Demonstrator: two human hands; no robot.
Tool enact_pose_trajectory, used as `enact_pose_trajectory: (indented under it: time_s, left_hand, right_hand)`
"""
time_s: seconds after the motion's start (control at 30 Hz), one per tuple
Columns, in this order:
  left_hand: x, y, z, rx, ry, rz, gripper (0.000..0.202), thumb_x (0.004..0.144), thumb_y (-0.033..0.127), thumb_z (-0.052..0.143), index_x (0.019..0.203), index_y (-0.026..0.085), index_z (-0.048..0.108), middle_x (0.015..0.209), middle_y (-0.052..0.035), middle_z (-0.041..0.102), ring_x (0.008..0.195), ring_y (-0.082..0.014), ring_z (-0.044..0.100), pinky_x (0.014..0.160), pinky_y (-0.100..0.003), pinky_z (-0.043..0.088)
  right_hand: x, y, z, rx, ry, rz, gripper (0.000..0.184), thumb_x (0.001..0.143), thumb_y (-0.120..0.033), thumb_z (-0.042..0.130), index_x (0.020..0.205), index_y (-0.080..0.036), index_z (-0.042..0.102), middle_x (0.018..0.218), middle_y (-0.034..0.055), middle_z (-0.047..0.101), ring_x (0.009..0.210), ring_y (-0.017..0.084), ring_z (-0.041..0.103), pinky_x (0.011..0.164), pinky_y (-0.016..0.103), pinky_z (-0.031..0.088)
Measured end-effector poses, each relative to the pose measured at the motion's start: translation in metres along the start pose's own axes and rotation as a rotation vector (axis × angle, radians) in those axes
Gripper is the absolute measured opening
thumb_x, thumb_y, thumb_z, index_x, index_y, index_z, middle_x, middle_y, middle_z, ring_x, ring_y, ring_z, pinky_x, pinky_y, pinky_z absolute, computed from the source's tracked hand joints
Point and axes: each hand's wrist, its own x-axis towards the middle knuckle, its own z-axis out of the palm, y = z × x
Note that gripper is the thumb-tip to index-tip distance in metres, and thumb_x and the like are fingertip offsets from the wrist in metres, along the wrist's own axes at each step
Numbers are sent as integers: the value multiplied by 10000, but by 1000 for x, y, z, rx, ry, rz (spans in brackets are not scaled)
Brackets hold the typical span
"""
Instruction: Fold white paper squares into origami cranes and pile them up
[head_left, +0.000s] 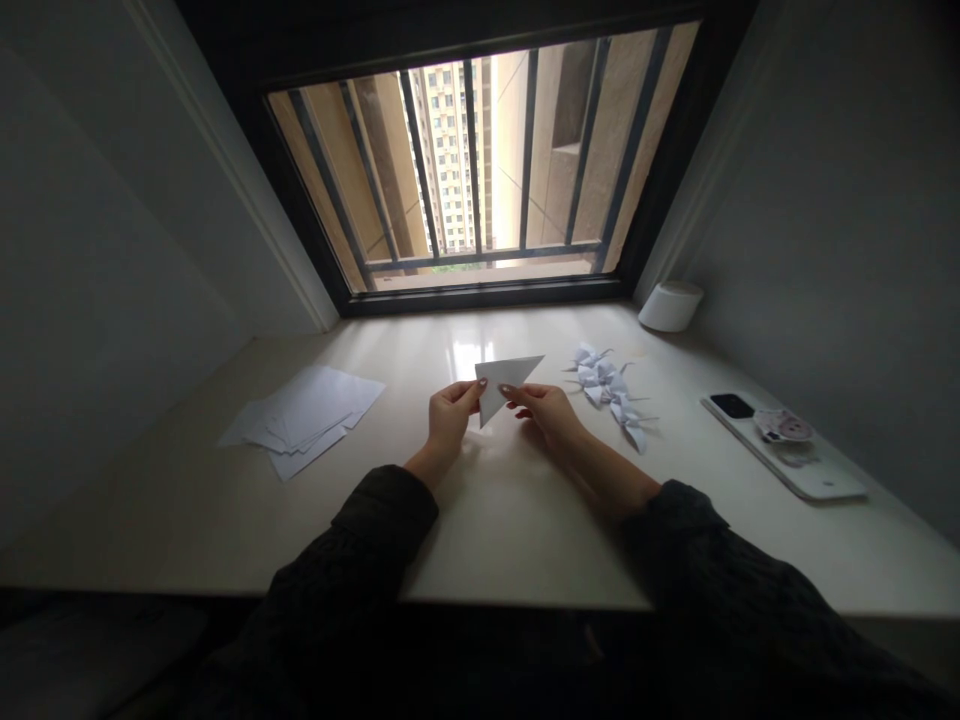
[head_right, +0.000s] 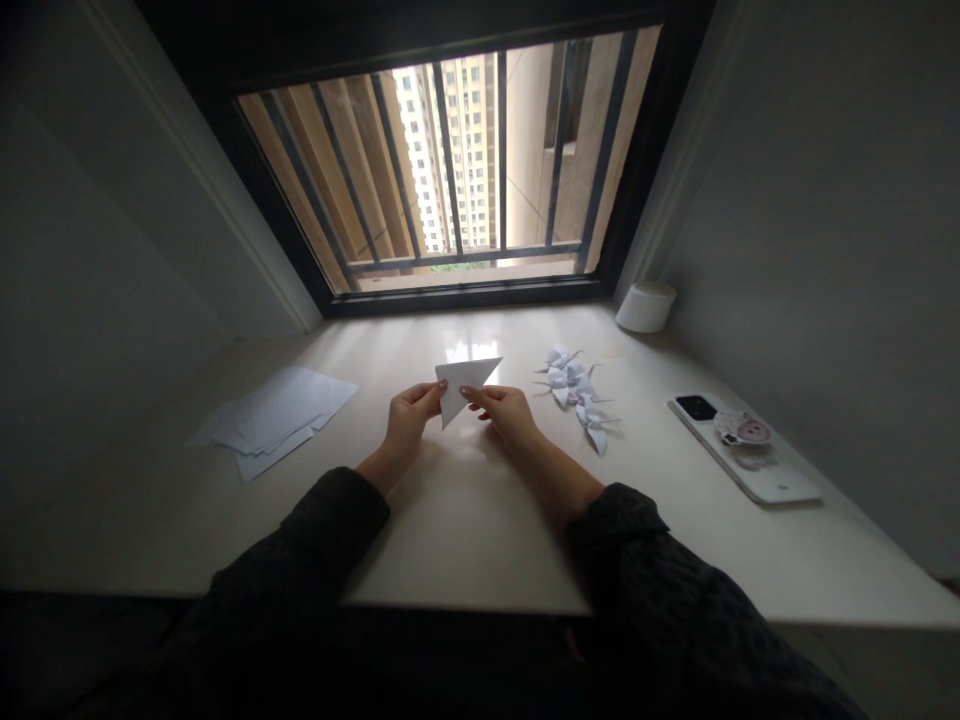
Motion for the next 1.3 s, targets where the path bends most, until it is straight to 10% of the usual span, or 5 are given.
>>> enact_pose_trajectory:
  time_s: [1.3]
  left_hand:
    - [-7,11,-4,399,-274,-19,301,667,409,734,771,126,728,730,-112,728,694,-202,679,640,-286,480]
  right_hand:
    - [12,-6,-24,33,239,-168,339,596,-500,751,585,-170,674,579,14,592,558,105,497,503,236,387]
